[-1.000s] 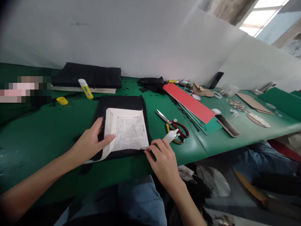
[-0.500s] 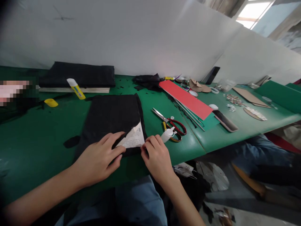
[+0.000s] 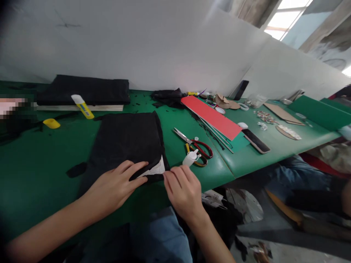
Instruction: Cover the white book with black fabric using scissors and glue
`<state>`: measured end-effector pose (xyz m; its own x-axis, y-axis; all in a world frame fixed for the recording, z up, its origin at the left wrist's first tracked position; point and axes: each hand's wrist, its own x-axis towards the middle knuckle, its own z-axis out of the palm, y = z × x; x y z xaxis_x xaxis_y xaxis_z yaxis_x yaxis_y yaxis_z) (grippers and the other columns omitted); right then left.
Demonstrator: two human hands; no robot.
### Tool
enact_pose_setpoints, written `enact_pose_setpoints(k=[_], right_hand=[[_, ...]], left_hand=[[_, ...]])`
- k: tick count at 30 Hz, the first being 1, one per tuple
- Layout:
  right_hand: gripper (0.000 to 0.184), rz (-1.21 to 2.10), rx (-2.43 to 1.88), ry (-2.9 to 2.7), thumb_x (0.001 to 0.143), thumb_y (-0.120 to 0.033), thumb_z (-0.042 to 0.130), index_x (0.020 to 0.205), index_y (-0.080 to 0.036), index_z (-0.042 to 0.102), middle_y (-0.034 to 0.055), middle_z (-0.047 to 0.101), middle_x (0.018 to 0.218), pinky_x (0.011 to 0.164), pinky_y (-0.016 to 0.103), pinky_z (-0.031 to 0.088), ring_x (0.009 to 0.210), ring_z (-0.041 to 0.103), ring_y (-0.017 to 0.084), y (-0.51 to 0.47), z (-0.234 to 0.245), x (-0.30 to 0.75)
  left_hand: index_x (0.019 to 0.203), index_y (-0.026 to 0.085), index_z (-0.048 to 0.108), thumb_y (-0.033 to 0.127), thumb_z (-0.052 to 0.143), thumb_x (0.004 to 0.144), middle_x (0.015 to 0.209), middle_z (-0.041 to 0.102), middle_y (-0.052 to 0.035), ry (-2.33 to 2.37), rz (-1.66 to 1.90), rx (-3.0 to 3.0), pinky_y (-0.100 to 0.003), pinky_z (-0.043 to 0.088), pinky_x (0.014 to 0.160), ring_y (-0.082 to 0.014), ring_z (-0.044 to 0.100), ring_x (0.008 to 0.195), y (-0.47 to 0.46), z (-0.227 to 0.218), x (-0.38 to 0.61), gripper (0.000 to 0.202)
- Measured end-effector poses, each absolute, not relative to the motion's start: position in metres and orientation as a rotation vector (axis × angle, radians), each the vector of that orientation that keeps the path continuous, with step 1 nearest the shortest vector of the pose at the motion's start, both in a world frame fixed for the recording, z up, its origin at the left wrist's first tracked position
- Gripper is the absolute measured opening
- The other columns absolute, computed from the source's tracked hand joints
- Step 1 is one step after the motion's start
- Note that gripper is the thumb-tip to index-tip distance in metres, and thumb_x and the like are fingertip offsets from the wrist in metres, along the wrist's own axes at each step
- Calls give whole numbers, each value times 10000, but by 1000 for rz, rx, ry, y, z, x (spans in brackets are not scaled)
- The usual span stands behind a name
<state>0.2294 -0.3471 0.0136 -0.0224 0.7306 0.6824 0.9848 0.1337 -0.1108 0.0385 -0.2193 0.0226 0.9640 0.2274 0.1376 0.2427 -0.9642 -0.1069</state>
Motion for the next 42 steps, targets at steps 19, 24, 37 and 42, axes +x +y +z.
enact_pose_setpoints(k=[19, 24, 37, 42], right_hand=[[177, 138, -2093, -2015, 885, -269, 571, 897, -203, 735, 59, 731, 928, 766, 304, 473, 839, 653, 200, -268, 27, 425], [128, 171, -2130, -1933, 815, -232, 637, 896, -196, 729, 41, 730, 828, 665, 258, 470, 723, 647, 171, -255, 23, 428], [110, -159, -1836, -1530, 823, -222, 676, 932, -238, 668, 7, 679, 905, 593, 229, 509, 675, 607, 121, -362, 88, 297], [174, 202, -1825, -2037, 846, -35, 549, 945, -137, 650, 77, 654, 904, 751, 345, 526, 855, 618, 212, -345, 46, 219]], left_hand=[[1109, 259, 615, 18, 445, 813, 1408, 473, -71, -376, -217, -3038, -345, 577, 647, -277, 511, 1089, -219, 17, 38, 418], [1093, 254, 617, 32, 466, 823, 1394, 486, -71, -363, -261, -3028, -337, 583, 627, -273, 510, 1077, -218, 14, 38, 381], [1071, 241, 615, 27, 508, 782, 1388, 490, -63, -342, -297, -3032, -338, 584, 618, -270, 509, 1050, -220, 16, 38, 375], [1061, 242, 614, 66, 509, 817, 1379, 497, -55, -347, -358, -2999, -323, 581, 611, -258, 512, 1038, -221, 14, 38, 319]])
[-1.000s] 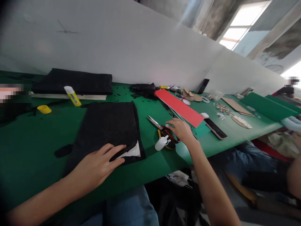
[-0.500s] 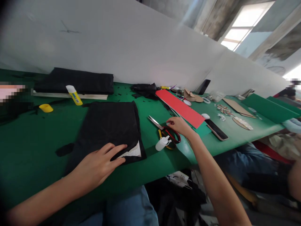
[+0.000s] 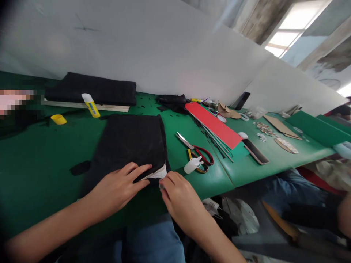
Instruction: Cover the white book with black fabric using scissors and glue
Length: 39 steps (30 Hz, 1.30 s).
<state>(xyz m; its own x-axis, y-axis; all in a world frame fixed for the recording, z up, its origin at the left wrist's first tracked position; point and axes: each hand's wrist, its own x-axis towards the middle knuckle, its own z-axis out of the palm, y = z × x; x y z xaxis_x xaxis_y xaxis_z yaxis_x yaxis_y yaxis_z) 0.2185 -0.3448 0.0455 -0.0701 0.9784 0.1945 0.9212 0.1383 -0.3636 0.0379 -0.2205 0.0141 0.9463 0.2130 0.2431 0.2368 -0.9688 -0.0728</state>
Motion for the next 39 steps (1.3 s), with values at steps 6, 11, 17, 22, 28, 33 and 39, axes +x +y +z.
enact_pose_setpoints(k=[6, 11, 17, 22, 28, 33, 39], right_hand=[[165, 288, -1914, -1987, 845, -35, 552, 918, -142, 654, 79, 649, 930, 777, 337, 502, 874, 613, 214, -329, 22, 225], [132, 349, -2079, -1937, 835, -53, 588, 858, -152, 672, 47, 636, 846, 686, 293, 469, 743, 603, 175, -330, 28, 242], [160, 299, -2048, -1816, 794, -28, 625, 874, -156, 680, 33, 647, 835, 663, 256, 457, 706, 603, 145, -333, 40, 252], [201, 428, -1974, -1835, 795, -17, 587, 858, -183, 682, 25, 657, 866, 659, 233, 441, 736, 611, 134, -326, 37, 230], [141, 484, -2076, -1805, 760, -40, 615, 757, -172, 667, 11, 648, 768, 616, 234, 399, 662, 580, 123, -316, 32, 224], [103, 501, -2134, -1825, 759, -84, 626, 729, -168, 678, 12, 649, 692, 584, 241, 383, 622, 578, 132, -313, 40, 232], [104, 477, -2233, -1834, 753, -108, 630, 728, -178, 704, 18, 669, 659, 578, 248, 385, 633, 607, 154, -315, 47, 255]], left_hand=[[1037, 232, 617, 76, 500, 835, 1380, 497, -52, -343, -394, -2988, -311, 569, 608, -249, 511, 1028, -221, 11, 38, 281], [1085, 246, 613, 94, 500, 845, 1407, 472, -45, -353, -369, -3004, -311, 569, 614, -251, 502, 1047, -220, 10, 38, 306], [1094, 241, 611, 63, 477, 827, 1408, 470, -52, -340, -347, -3002, -311, 570, 632, -251, 499, 1053, -220, 13, 37, 348], [1071, 240, 616, 86, 486, 835, 1408, 475, -45, -351, -326, -2999, -311, 569, 627, -250, 507, 1045, -221, 14, 37, 311], [1091, 240, 620, 97, 503, 836, 1411, 467, -48, -357, -294, -3001, -307, 561, 633, -246, 510, 1046, -220, 14, 38, 315], [1105, 241, 612, 102, 499, 844, 1417, 462, -48, -346, -302, -3023, -331, 573, 650, -253, 507, 1050, -220, 13, 38, 316], [1120, 244, 601, 86, 482, 850, 1430, 452, -44, -354, -302, -3024, -333, 573, 660, -252, 504, 1065, -220, 13, 37, 335]])
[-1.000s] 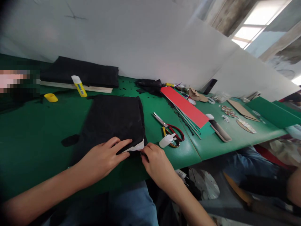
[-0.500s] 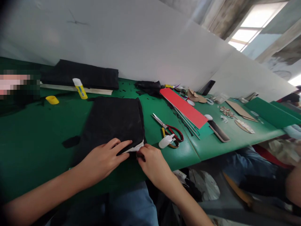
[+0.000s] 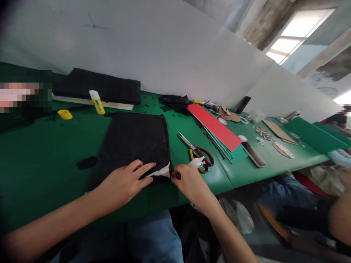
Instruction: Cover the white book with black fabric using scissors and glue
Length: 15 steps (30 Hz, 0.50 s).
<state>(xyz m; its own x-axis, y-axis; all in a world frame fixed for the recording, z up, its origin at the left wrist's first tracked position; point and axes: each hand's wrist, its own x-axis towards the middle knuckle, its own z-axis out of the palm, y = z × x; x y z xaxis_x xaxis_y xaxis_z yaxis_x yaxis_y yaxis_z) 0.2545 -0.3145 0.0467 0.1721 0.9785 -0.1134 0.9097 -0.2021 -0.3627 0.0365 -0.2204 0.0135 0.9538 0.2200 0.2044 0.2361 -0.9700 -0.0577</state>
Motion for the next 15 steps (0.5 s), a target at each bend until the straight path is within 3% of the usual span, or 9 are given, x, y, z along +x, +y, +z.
enact_pose_setpoints(k=[11, 15], right_hand=[[132, 485, -2112, -1859, 778, -72, 609, 720, -176, 665, 25, 697, 728, 608, 246, 396, 675, 635, 156, -314, 41, 224], [84, 436, -2246, -1816, 771, -104, 640, 766, -172, 689, 34, 693, 709, 600, 259, 400, 667, 636, 176, -319, 38, 237]], left_hand=[[1089, 234, 594, 97, 485, 854, 1427, 461, -37, -361, -290, -3033, -332, 579, 648, -253, 509, 1069, -222, 15, 36, 293], [1102, 240, 601, 103, 491, 858, 1423, 465, -41, -347, -320, -3025, -328, 573, 656, -252, 507, 1064, -221, 14, 36, 301]])
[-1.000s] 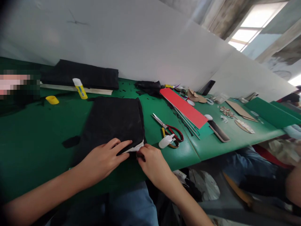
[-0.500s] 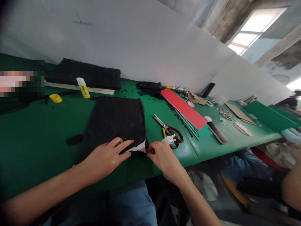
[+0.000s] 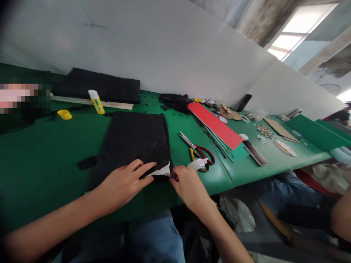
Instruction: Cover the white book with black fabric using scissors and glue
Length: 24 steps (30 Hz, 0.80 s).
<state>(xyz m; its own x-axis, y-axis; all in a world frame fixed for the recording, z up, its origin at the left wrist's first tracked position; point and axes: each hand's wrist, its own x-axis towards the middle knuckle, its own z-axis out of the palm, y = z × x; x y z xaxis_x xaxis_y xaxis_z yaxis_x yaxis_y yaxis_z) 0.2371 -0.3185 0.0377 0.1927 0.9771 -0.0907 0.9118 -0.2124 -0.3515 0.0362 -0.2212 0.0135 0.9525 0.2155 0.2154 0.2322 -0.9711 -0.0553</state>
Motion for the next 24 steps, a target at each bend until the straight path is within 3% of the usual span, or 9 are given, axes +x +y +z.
enact_pose_setpoints(k=[7, 15, 24], right_hand=[[64, 359, -2291, -1637, 789, -155, 655, 820, -187, 701, 12, 691, 699, 598, 249, 422, 642, 636, 162, -334, 58, 245], [100, 509, -2210, -1678, 773, -100, 631, 748, -178, 687, 17, 680, 671, 568, 237, 373, 623, 616, 150, -320, 37, 232], [137, 408, -2145, -1769, 795, -94, 586, 717, -185, 652, 27, 686, 720, 582, 251, 363, 642, 608, 156, -320, 39, 219]], left_hand=[[1116, 241, 597, 82, 502, 832, 1432, 453, -44, -333, -287, -3029, -332, 576, 657, -252, 505, 1063, -220, 15, 35, 339], [1106, 252, 602, 108, 499, 855, 1423, 463, -38, -357, -280, -3006, -322, 571, 655, -249, 503, 1057, -221, 14, 36, 307], [1083, 249, 616, 125, 528, 855, 1416, 468, -33, -360, -275, -2998, -302, 552, 655, -235, 504, 1059, -221, 15, 37, 274]])
